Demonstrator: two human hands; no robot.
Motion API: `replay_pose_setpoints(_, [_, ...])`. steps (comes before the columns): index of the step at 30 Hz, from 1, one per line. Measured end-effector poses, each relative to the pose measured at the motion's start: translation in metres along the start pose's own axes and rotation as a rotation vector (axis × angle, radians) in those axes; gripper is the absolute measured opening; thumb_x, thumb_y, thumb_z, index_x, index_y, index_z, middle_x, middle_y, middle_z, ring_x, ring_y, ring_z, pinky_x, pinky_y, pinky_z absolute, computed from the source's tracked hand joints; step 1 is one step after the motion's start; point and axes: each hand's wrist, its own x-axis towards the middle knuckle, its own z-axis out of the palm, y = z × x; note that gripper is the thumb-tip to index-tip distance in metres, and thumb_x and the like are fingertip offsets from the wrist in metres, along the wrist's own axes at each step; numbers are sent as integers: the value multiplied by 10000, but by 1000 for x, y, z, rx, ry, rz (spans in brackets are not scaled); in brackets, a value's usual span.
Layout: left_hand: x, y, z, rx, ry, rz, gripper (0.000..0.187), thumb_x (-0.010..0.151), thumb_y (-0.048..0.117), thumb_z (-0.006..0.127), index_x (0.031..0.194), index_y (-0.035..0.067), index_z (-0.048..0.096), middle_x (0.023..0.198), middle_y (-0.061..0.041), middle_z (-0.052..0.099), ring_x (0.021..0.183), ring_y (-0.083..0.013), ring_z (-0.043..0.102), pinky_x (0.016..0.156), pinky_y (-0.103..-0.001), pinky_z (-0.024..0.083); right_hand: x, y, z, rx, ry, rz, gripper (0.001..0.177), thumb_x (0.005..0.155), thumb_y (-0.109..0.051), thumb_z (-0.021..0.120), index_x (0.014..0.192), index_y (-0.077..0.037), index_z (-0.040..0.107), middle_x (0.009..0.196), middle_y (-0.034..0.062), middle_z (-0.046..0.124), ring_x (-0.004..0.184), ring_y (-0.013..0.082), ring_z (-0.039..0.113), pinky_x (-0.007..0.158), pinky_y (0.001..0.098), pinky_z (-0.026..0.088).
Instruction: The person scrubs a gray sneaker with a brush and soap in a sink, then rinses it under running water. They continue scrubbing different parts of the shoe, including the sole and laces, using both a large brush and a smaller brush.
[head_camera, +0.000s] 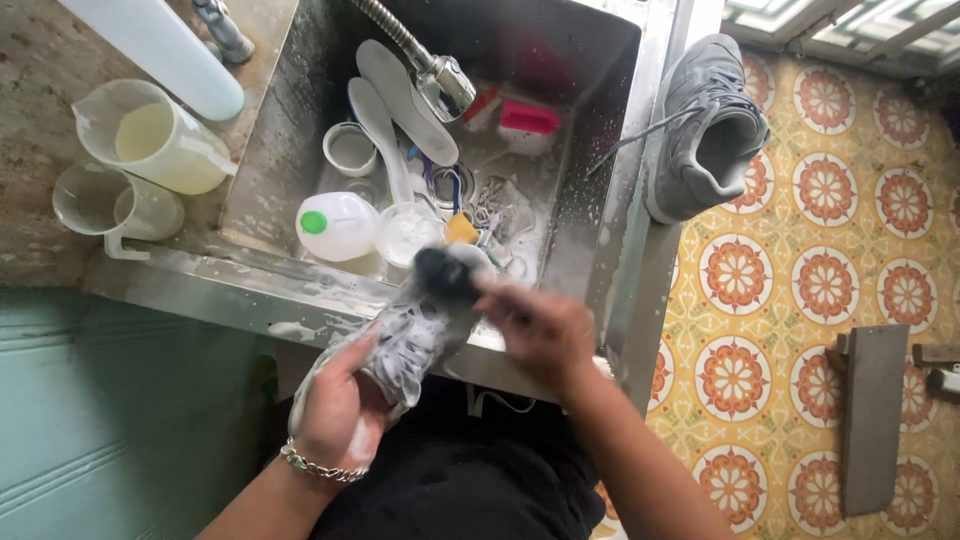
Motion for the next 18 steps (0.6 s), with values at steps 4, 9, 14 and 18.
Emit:
replay_pose_setpoints(4, [0, 7, 1, 51, 15, -7, 661, 1187, 284, 523, 1790, 102, 727, 1624, -143, 886, 1313, -321, 830, 839, -432, 607, 3, 37, -4, 8, -27, 2, 224, 1083, -396, 959, 1302, -357, 935, 1005, -46, 964, 645, 125, 816, 474, 345, 576])
replay_pose_setpoints(9, [-3, 6, 7, 38, 11, -25, 624, 1186, 304, 548, 1741, 128, 774, 1571, -105, 906, 1146, -275, 807, 673, -395, 564, 2, 5, -6, 130, -10, -146, 261, 1111, -120, 923, 1360, -197, 919, 1048, -48, 951, 775, 80, 851, 582, 263, 677])
replay_pose_setpoints(14, [-26, 23, 34, -6, 83, -44, 684, 1216, 269, 459, 1807, -26, 640, 1760, -281, 782, 1571, -420, 738, 1255, -526, 575, -10, 48, -3, 66, 49, 19, 311, 1069, -265, 992, 1373, -314, 946, 1096, -110, 976, 757, 40, 816, 652, 296, 636])
replay_pose_setpoints(18, [-30, 22, 42, -45, 41, -14, 677, 1217, 242, 405, 1800, 18, 668, 1797, -191, 769, 1642, -349, 713, 1312, -475, 532, -5, 3, -6, 75, 45, 28, 295, 1115, -247, 945, 1407, -287, 937, 1073, -99, 961, 726, 63, 786, 578, 320, 608])
